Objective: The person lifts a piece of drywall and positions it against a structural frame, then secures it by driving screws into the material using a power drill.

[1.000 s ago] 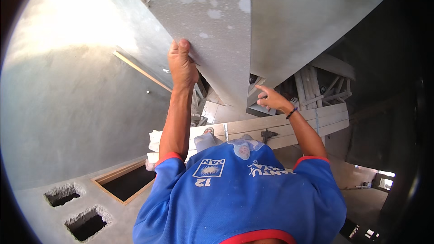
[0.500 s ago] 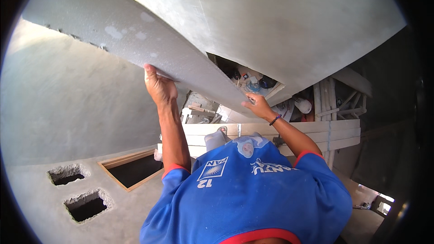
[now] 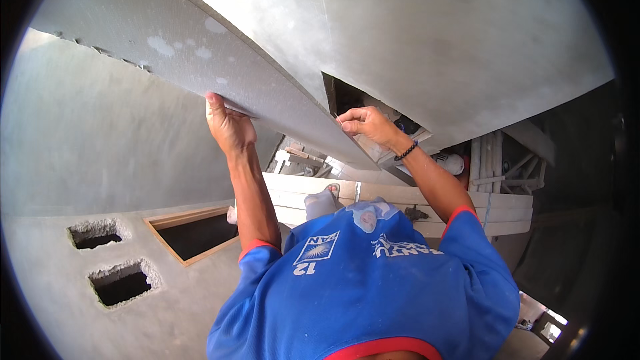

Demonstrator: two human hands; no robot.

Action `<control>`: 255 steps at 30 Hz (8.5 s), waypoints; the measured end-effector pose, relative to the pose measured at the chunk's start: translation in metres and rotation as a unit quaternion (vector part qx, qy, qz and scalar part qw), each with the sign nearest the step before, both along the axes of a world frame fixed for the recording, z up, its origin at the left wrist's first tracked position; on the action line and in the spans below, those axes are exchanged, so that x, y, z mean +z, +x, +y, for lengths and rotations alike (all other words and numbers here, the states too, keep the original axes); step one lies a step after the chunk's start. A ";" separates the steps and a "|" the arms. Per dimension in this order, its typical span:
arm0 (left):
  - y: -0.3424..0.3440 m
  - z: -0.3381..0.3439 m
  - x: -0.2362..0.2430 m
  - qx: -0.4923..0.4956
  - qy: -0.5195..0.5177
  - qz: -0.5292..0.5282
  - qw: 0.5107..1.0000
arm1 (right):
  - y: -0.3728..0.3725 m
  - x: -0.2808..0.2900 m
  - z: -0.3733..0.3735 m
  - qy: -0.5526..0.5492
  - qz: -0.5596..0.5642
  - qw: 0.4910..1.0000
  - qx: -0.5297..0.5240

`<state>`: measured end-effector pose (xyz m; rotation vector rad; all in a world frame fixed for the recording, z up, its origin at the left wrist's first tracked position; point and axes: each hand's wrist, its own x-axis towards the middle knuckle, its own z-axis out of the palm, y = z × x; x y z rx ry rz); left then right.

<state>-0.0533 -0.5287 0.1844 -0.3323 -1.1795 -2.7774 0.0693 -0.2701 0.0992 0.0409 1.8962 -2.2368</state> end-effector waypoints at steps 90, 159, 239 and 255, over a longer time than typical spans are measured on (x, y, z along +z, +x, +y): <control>0.147 -0.401 0.421 0.398 -0.029 0.568 0.720 | 0.010 0.532 -0.187 0.403 0.774 0.365 -0.325; 0.056 -0.404 0.542 0.478 0.135 0.483 0.721 | -0.155 0.594 -0.264 0.221 0.834 0.146 -0.484; 0.107 -0.302 0.518 0.536 0.149 0.430 0.712 | -0.167 0.615 -0.244 0.332 0.809 0.114 -0.471; 0.122 -0.262 0.510 0.502 0.200 0.504 0.674 | -0.174 0.606 -0.244 0.289 0.826 0.164 -0.455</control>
